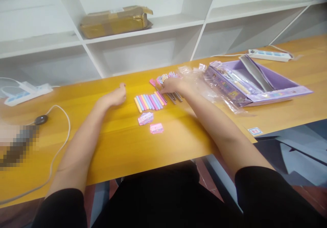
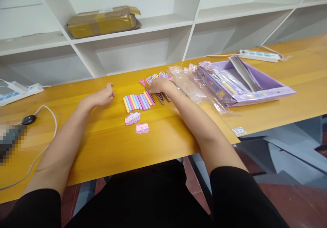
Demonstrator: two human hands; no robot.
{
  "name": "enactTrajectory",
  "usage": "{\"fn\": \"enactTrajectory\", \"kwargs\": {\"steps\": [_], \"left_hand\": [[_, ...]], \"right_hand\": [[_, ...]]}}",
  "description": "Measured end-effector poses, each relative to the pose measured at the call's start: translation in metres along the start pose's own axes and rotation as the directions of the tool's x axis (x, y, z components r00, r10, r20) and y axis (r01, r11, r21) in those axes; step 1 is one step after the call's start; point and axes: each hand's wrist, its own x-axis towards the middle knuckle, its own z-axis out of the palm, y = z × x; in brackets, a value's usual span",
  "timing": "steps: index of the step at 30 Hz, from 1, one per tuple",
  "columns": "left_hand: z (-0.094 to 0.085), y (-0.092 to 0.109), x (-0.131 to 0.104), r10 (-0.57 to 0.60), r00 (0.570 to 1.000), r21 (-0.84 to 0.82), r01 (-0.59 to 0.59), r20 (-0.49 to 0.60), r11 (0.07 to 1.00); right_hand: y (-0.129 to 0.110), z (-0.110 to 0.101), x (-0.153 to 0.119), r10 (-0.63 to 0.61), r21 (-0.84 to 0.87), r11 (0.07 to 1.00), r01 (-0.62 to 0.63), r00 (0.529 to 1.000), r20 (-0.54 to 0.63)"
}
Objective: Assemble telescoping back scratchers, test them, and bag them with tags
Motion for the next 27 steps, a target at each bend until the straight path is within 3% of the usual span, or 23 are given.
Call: {"fn": "enactTrajectory", "kwargs": {"steps": [3,6,10,14,19,22,25,27], "left_hand": [[-0.016,0.002,-0.012,-0.068,0.998,-0.068,0.068,-0.003,0.995],[-0.038,0.010,-0.033,-0.036,0.995,-0.112,0.026,-0.088,0.993],[-0.065,0.030,-0.067,0.047,0.982,-0.039,-0.055,-0.182,0.998],[-0.079,0.055,-0.100,0.176,0.919,0.036,-0.175,-0.353,0.984],[-0.086,0.078,-0.135,0.297,0.809,0.096,-0.290,-0.506,0.952],[-0.086,0.084,-0.149,0.337,0.770,0.142,-0.312,-0.541,0.939],[-0.085,0.089,-0.156,0.364,0.741,0.186,-0.316,-0.564,0.930],[-0.084,0.092,-0.158,0.372,0.705,0.200,-0.318,-0.604,0.927]], "right_hand": [[0.002,-0.012,-0.011,0.031,0.023,0.999,-0.030,0.998,-0.050],[0.009,-0.029,-0.024,0.052,0.060,0.997,-0.044,0.989,-0.139],[0.023,-0.056,-0.055,-0.023,0.306,0.946,0.109,0.962,-0.271],[0.025,-0.074,-0.103,-0.096,0.548,0.726,0.415,0.851,-0.516],[0.004,-0.081,-0.157,-0.012,0.615,0.419,0.668,0.681,-0.732],[-0.003,-0.085,-0.176,-0.016,0.625,0.289,0.725,0.656,-0.754],[-0.002,-0.090,-0.184,-0.038,0.634,0.239,0.735,0.660,-0.751],[0.001,-0.093,-0.185,-0.034,0.608,0.213,0.765,0.628,-0.778]]}}
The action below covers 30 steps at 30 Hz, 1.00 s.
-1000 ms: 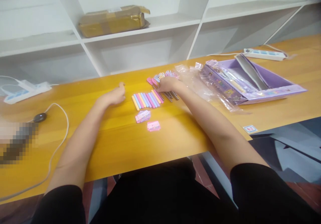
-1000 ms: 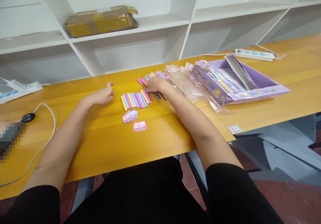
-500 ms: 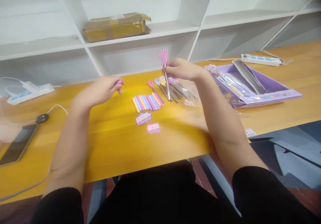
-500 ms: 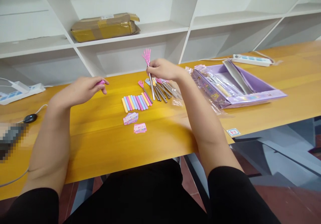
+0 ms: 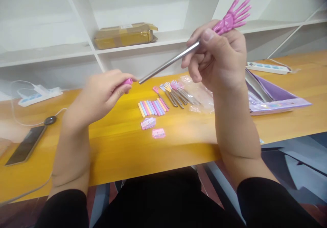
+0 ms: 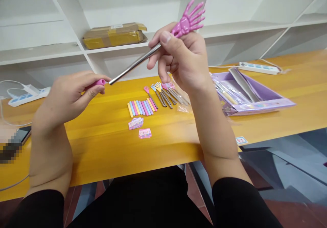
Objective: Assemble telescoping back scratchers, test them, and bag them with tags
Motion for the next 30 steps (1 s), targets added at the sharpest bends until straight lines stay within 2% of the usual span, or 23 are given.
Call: {"fn": "enactTrajectory", "kwargs": {"steps": [2,5,11,19,21,25,27,30], "left_hand": [[0.000,0.003,-0.001,0.003,0.999,0.007,-0.002,-0.054,1.000],[0.001,0.005,-0.002,0.018,0.995,0.024,-0.015,-0.097,1.000],[0.002,0.008,-0.005,-0.036,0.983,0.043,0.044,-0.179,0.998],[0.000,0.007,-0.007,-0.059,0.977,0.029,0.066,-0.205,0.997],[0.001,0.007,-0.006,-0.060,0.977,0.036,0.068,-0.203,0.997],[0.004,0.003,-0.003,-0.037,0.977,0.033,0.045,-0.209,0.998],[0.005,-0.001,-0.002,-0.046,0.975,0.032,0.054,-0.217,0.998],[0.006,-0.008,0.000,-0.059,0.966,0.040,0.071,-0.251,0.997]], "right_hand": [[0.001,-0.003,0.003,-0.028,0.030,0.999,0.028,1.000,0.013],[0.007,-0.002,0.005,0.022,0.028,0.999,-0.025,0.997,0.075],[0.020,0.017,0.001,-0.010,0.072,0.997,0.017,0.995,-0.098],[0.017,0.028,0.001,-0.032,0.096,0.994,0.045,0.990,-0.139],[0.018,0.026,0.003,-0.033,0.121,0.992,0.047,0.993,-0.113],[0.022,0.017,0.008,0.068,0.062,0.996,-0.069,0.998,0.012],[0.025,0.013,0.014,0.073,0.076,0.995,-0.070,0.997,-0.032],[0.030,0.012,0.022,0.042,0.242,0.970,-0.002,0.986,-0.158]]}}
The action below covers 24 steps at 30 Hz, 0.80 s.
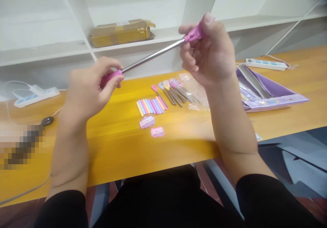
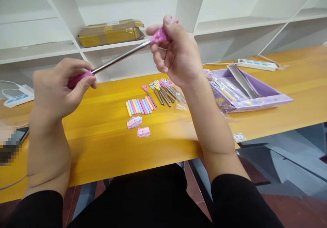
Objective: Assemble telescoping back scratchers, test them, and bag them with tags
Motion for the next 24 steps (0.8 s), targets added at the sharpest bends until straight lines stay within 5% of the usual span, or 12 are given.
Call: {"fn": "enactTrajectory", "kwargs": {"steps": [8,18,24], "left_hand": [[-0.003,-0.002,0.002,-0.022,0.995,-0.017,0.023,0.097,1.000],[0.006,-0.007,0.006,0.000,0.985,-0.049,0.009,0.170,0.999],[0.004,-0.008,0.005,0.032,0.990,-0.013,-0.031,0.136,0.999]], "right_hand": [[0.012,0.011,-0.002,-0.038,0.019,0.999,0.040,0.997,-0.071],[0.025,0.008,0.009,-0.058,0.245,0.966,0.088,0.990,-0.127],[0.022,0.017,0.005,-0.030,0.307,0.947,0.094,0.978,-0.205]]}}
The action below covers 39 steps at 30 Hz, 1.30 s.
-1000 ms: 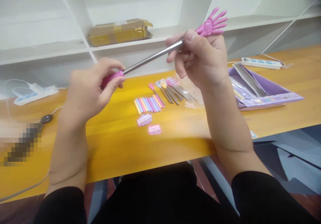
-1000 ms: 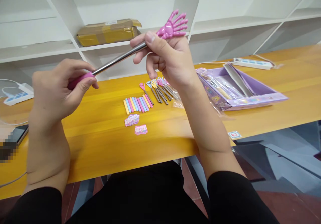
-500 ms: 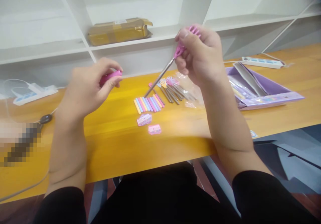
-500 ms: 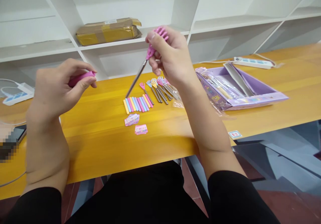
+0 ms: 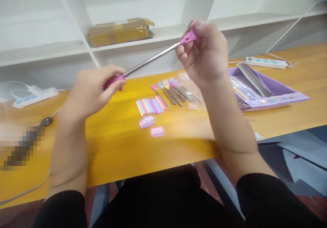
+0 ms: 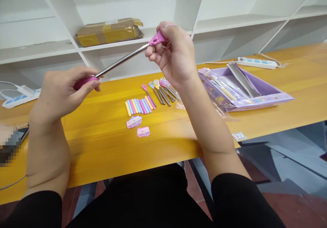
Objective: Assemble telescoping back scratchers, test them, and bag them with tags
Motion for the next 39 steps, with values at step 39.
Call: {"fn": "enactTrajectory", "kwargs": {"steps": [39], "left_hand": [[-0.015,0.006,-0.013,-0.007,0.996,0.092,0.015,-0.093,0.996]], "right_hand": [[0.004,0.002,-0.002,-0.090,-0.164,0.982,0.098,0.994,0.058]]}}
